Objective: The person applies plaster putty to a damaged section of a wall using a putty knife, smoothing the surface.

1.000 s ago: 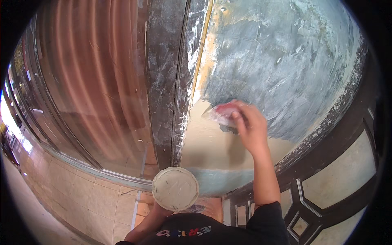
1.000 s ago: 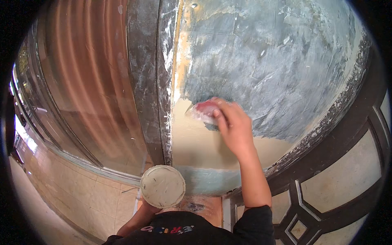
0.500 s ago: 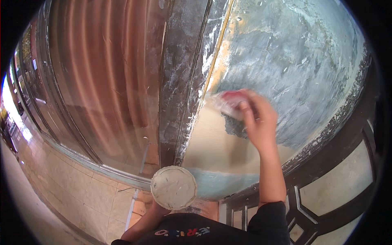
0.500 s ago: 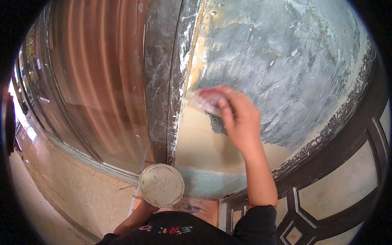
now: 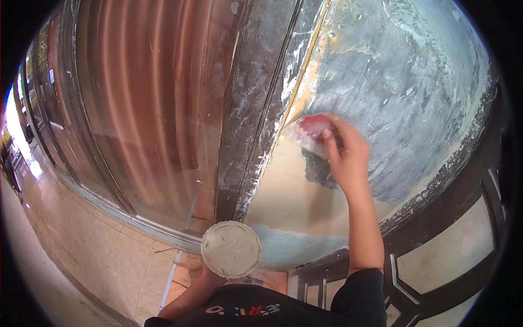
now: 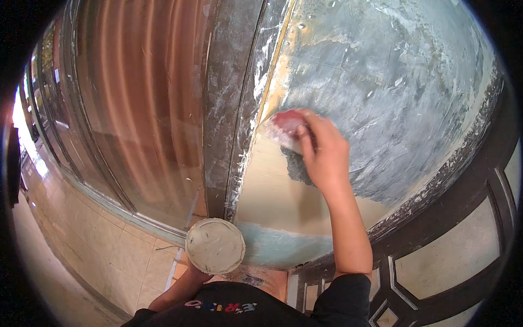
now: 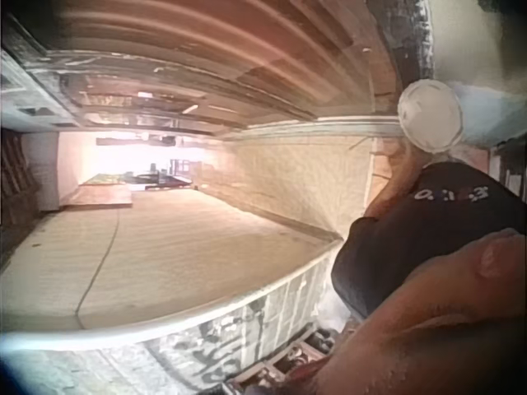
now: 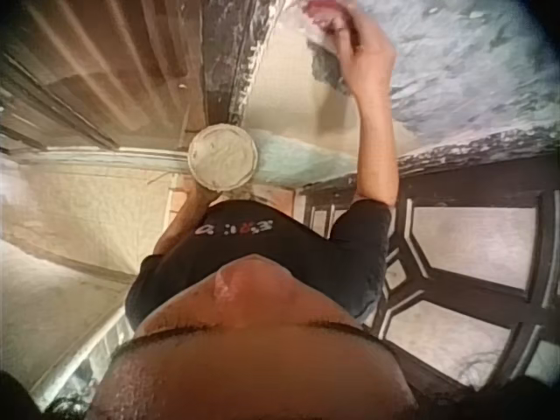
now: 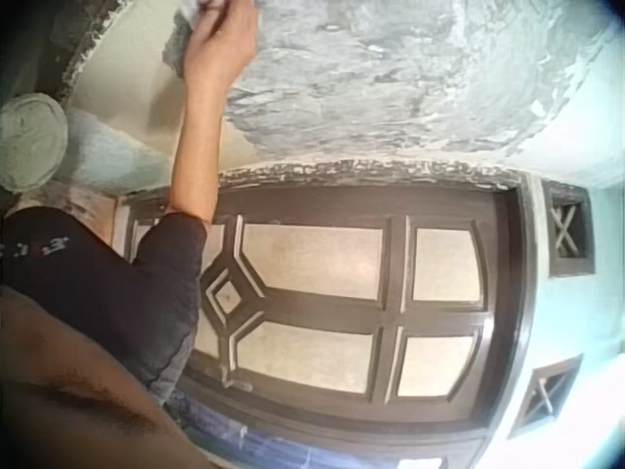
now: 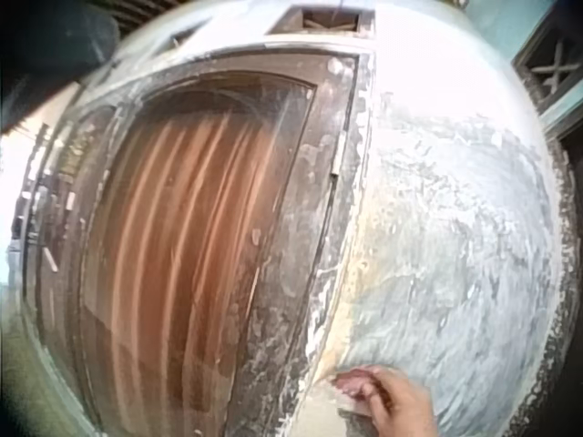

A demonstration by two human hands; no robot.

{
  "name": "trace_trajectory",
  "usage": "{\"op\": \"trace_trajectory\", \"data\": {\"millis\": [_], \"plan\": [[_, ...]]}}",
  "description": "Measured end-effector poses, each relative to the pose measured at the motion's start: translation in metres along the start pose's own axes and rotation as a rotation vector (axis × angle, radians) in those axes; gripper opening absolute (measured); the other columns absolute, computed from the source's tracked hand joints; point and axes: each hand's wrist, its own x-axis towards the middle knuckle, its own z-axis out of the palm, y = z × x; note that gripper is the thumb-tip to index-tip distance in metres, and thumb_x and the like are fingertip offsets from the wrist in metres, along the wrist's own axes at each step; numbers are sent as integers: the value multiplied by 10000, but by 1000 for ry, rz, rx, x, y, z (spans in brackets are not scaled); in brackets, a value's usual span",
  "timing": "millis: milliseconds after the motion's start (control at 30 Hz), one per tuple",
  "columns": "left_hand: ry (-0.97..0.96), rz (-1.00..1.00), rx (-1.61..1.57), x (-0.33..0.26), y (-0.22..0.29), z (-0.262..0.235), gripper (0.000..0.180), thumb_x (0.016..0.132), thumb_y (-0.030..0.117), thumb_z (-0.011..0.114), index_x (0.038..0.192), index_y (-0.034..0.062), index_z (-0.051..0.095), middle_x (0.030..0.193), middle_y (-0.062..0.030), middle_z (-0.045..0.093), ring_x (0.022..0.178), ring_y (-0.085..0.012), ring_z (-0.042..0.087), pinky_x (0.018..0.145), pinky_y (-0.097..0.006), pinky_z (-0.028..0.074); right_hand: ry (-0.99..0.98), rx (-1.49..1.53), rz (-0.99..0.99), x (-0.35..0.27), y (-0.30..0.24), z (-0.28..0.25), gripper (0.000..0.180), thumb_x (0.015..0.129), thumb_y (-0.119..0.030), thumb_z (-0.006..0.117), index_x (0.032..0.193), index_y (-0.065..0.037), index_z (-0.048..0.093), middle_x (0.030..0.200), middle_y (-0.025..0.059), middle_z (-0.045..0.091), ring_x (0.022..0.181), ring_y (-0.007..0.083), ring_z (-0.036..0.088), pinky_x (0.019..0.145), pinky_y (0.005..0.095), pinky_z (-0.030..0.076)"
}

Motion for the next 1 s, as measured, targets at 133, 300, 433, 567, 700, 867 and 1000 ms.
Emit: {"op": "trace_trajectory", "data": {"millis": [133, 300, 433, 567, 700, 867, 1000], "plan": [[29, 27, 97, -3, 2, 7, 554, 1006, 476, 319, 1453, 149, 332, 1481, -106, 376, 1340, -309, 413, 1089, -530, 373, 39, 26, 2, -3, -12, -3, 240, 868, -68, 637, 1108, -82, 636, 863, 147, 639, 742, 328, 622, 663, 380, 500], [18, -6, 81, -4, 3, 20, 539, 1011, 448, 346, 1458, 148, 332, 1489, -104, 366, 1353, -298, 397, 1093, -530, 369, -64, -28, 3, -2, -5, -5, 233, 879, -57, 625, 1111, -60, 633, 891, 143, 656, 758, 298, 650, 678, 374, 510], [-19, 14, 220, -6, 3, 23, 515, 1013, 393, 383, 1459, 140, 329, 1487, -97, 371, 1346, -273, 408, 1107, -497, 358, -16, 110, 99, -10, -19, -16, 223, 879, -71, 632, 1100, -42, 639, 915, 155, 659, 774, 296, 649, 686, 352, 519], [-106, 240, 967, 0, 4, -11, 503, 1012, 364, 399, 1455, 133, 336, 1480, -88, 385, 1331, -256, 425, 1116, -464, 351, -446, 408, 74, -34, -29, -5, 257, 839, -43, 627, 1095, -49, 650, 924, 145, 658, 792, 304, 639, 694, 351, 511], [-123, 27, 204, 9, 7, -10, 562, 968, 355, 508, 1458, 141, 334, 1471, -72, 402, 1315, -236, 442, 1125, -419, 335, -888, 533, -36, -57, -39, 7, 351, 770, -41, 634, 1120, -66, 643, 923, 142, 650, 856, 336, 627, 751, 395, 503], [-84, 59, 853, 11, 2, -26, 579, 959, 368, 517, 1463, 159, 323, 1469, -60, 406, 1320, -237, 433, 1123, -421, 329, -1001, 418, -3, -80, -47, 27, 360, 775, -84, 632, 1135, -83, 634, 947, 161, 639, 882, 369, 612, 771, 442, 491], [-71, 17, 940, 9, -3, -35, 538, 992, 404, 415, 1462, 158, 322, 1469, -53, 408, 1315, -243, 443, 1118, -430, 340, -796, 322, 135, -79, -43, 26, 339, 784, -84, 617, 1122, -103, 641, 909, 150, 631, 845, 360, 620, 749, 432, 495]]}}
